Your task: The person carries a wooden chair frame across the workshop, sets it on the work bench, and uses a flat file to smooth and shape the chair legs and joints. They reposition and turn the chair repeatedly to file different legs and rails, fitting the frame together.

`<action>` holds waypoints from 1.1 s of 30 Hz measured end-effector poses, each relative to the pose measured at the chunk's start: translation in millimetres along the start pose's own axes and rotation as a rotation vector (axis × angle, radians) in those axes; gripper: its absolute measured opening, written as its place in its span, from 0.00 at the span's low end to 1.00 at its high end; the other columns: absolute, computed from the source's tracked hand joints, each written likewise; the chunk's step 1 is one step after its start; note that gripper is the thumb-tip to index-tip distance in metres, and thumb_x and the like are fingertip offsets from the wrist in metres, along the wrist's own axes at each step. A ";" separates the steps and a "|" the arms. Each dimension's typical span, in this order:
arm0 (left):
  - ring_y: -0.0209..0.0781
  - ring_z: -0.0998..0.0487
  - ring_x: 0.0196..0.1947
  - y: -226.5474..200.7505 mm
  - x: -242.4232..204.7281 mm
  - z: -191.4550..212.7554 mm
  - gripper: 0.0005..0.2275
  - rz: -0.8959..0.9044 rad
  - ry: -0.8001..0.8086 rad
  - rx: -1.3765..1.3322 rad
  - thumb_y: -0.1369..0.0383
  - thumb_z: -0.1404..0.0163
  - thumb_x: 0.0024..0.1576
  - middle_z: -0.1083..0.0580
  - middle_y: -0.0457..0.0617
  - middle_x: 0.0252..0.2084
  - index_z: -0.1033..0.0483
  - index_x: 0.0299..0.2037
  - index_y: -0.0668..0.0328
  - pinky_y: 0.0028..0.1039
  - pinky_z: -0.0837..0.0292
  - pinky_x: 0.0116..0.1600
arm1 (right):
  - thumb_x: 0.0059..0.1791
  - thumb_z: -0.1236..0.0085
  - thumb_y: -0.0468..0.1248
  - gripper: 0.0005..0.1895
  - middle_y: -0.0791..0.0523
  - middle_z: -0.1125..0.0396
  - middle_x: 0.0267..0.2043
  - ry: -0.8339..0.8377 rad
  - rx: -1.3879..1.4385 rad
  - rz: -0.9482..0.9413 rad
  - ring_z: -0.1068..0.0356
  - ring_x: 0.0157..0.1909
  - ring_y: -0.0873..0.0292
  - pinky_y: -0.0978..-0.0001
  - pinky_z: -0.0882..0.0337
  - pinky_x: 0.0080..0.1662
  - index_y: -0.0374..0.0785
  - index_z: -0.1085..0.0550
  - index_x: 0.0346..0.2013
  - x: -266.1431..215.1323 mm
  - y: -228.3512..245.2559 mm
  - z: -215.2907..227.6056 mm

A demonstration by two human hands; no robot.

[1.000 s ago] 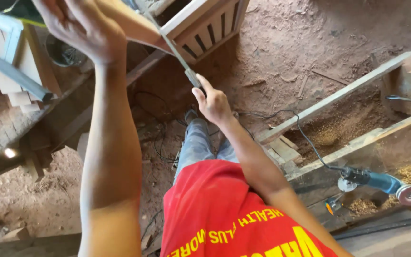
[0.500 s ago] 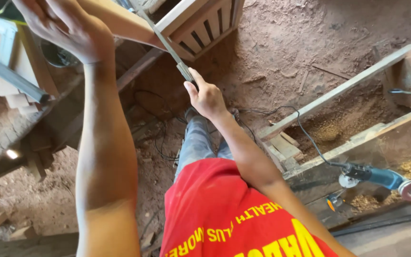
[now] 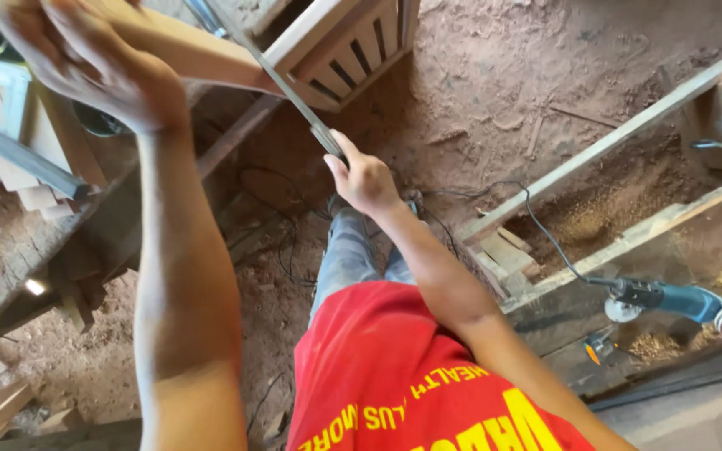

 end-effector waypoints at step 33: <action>0.48 0.20 0.22 -3.4 13.3 -4.7 0.11 0.062 0.062 -0.063 0.61 0.68 0.68 0.33 0.51 0.32 0.39 0.41 0.59 0.31 0.17 0.30 | 0.54 0.46 0.30 0.25 0.51 0.27 0.26 0.146 0.155 -0.030 0.36 0.17 0.63 0.72 0.39 0.17 0.28 0.36 0.66 -136.7 5.3 104.6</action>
Point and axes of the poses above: each hand's wrist, its own x-axis towards the middle knuckle, its own z-axis out of the back of the hand, y = z × x, the point moved 8 cm from there along x, towards the middle knuckle
